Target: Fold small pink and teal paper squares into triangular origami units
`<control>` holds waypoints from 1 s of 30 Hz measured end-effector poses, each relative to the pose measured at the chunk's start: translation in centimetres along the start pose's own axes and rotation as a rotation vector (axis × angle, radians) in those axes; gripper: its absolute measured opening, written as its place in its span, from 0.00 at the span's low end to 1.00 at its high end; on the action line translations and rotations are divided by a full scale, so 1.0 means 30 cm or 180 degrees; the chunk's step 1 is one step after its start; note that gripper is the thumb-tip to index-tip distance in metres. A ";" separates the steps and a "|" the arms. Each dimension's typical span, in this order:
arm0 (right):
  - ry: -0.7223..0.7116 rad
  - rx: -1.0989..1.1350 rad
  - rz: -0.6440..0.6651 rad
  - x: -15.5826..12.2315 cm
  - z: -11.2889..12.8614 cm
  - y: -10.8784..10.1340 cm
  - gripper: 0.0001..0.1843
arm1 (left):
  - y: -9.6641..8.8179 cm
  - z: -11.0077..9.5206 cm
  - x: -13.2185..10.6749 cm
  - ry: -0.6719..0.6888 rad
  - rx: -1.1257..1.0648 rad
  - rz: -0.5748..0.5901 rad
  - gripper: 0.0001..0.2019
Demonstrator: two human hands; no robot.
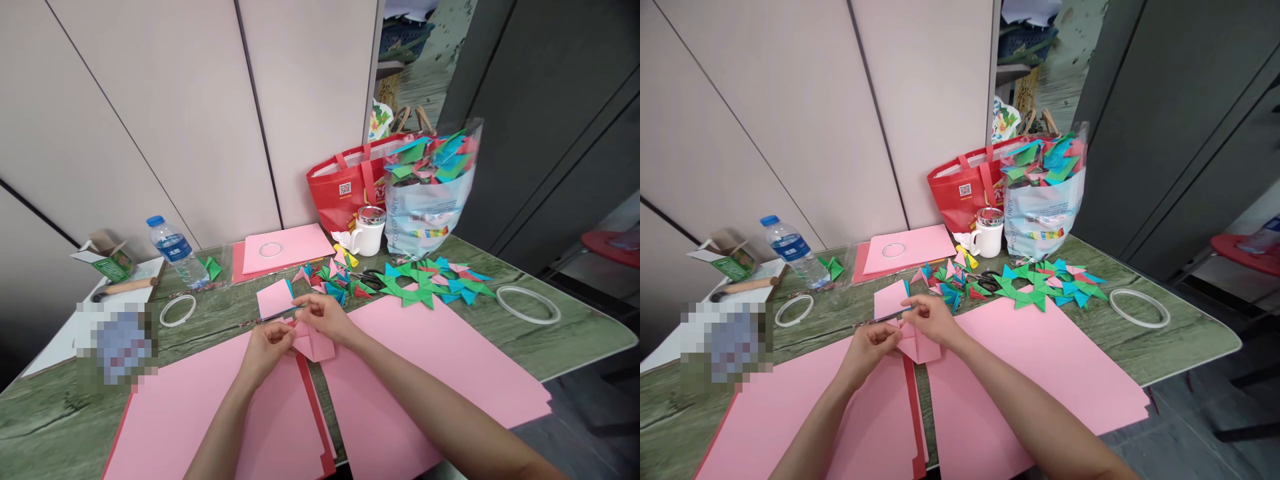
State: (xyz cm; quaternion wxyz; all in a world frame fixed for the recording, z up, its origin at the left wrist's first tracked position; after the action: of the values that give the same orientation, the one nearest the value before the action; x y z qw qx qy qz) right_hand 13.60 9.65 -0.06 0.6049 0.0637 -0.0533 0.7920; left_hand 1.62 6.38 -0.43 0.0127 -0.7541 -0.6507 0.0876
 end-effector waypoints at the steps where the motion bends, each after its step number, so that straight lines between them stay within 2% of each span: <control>1: 0.0005 0.0018 -0.0028 0.003 -0.002 -0.004 0.15 | -0.007 0.001 0.003 0.0017 -0.0021 -0.0068 0.09; 5: 0.0055 0.0123 -0.0199 0.014 -0.020 -0.027 0.14 | -0.042 0.006 0.010 0.0006 -0.0061 -0.0433 0.09; 8: -0.0127 0.0061 -0.0287 0.015 -0.022 -0.035 0.12 | -0.053 0.001 0.010 0.0050 -0.0083 -0.0585 0.09; 10: -0.0301 -0.0012 -0.0404 0.011 -0.016 -0.042 0.10 | -0.051 -0.009 0.008 0.0174 -0.0180 -0.0604 0.11; 15: -0.0405 -0.0030 -0.0520 0.002 -0.005 -0.043 0.08 | -0.031 -0.027 0.006 0.0443 -0.0573 -0.0414 0.25; 21: -0.0377 0.0076 -0.0224 -0.002 -0.004 -0.009 0.07 | -0.096 -0.024 0.002 0.0516 -0.0551 -0.1071 0.12; 23: -0.0329 0.0129 -0.0251 -0.002 -0.015 -0.008 0.07 | -0.100 -0.020 0.005 0.0488 -0.0442 -0.1061 0.10; 27: -0.0458 -0.0103 -0.0386 -0.003 -0.014 -0.015 0.07 | -0.088 -0.005 0.015 0.0439 -0.0408 -0.0809 0.12; 30: -0.0402 -0.0115 -0.0273 -0.002 -0.010 -0.006 0.08 | -0.107 0.011 0.018 0.0407 -0.0606 -0.0982 0.15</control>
State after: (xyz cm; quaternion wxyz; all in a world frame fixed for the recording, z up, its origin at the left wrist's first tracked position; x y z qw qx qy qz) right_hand 13.77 9.67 -0.36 0.6346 0.1049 -0.1029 0.7587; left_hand -1.50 7.36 -0.40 -0.0041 -0.6472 -0.7619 -0.0254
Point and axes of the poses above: each hand's wrist, its own x-axis towards the middle knuckle, its own y-axis out of the palm, z = x × y, the point moved 7 cm from there along x, towards the middle knuckle, and after that the axes turned 2 degrees about -z, right-handed, at the moved point
